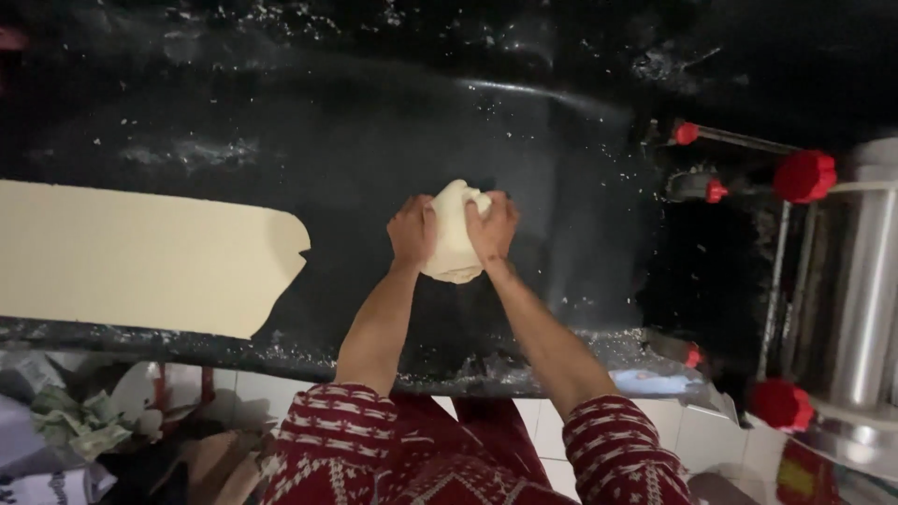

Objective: Kneading a ball of dough on a floured work surface in a bakery production area.

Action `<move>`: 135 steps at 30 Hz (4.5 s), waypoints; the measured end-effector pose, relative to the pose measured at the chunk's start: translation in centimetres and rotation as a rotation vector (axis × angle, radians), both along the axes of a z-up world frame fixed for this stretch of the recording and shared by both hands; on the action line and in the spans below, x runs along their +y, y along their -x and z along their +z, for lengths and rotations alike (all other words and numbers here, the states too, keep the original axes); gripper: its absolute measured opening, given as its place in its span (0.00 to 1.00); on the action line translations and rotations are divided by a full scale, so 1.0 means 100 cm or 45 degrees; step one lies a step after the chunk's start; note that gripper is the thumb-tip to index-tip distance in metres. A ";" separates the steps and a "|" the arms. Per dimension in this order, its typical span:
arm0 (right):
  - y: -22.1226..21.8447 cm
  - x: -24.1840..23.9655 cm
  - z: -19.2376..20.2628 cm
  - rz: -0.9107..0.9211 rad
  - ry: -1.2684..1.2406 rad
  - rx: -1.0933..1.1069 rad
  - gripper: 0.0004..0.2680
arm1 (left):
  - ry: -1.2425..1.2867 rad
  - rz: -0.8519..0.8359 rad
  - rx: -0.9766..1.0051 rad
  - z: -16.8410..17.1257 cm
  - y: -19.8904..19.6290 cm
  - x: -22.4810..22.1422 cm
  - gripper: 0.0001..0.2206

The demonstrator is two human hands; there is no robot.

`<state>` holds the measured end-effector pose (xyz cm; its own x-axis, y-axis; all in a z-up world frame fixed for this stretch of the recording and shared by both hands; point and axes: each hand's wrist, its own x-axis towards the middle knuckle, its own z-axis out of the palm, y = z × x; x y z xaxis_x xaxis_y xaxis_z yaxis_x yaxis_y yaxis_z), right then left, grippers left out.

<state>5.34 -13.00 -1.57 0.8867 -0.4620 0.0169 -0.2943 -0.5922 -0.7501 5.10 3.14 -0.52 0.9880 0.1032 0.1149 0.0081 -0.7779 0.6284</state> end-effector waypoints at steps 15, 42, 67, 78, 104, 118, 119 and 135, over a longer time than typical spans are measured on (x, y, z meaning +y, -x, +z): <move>0.022 -0.009 0.114 0.247 -0.861 0.684 0.39 | -0.246 0.701 0.050 0.014 0.005 -0.054 0.10; 0.070 0.024 0.121 0.153 -0.077 0.340 0.24 | -0.068 0.302 0.134 -0.027 0.001 -0.030 0.19; 0.021 -0.016 0.097 0.244 -0.651 0.649 0.27 | -0.173 0.259 0.366 -0.008 -0.013 -0.039 0.25; 0.104 0.005 0.103 -0.184 -0.631 0.582 0.18 | -0.383 -0.057 0.258 -0.016 -0.005 -0.049 0.22; 0.157 0.023 0.129 -0.410 -0.797 0.123 0.15 | -0.336 -0.331 0.054 -0.014 -0.003 -0.033 0.16; 0.181 0.017 0.129 -0.359 -0.769 0.193 0.15 | -0.258 -0.311 0.120 0.000 -0.005 -0.040 0.16; 0.182 0.017 0.130 -0.377 -0.772 0.234 0.16 | -0.236 -0.289 0.096 0.001 -0.004 -0.041 0.15; 0.128 -0.025 0.144 0.017 -0.967 0.272 0.23 | -0.314 -0.099 0.258 -0.018 -0.015 -0.045 0.19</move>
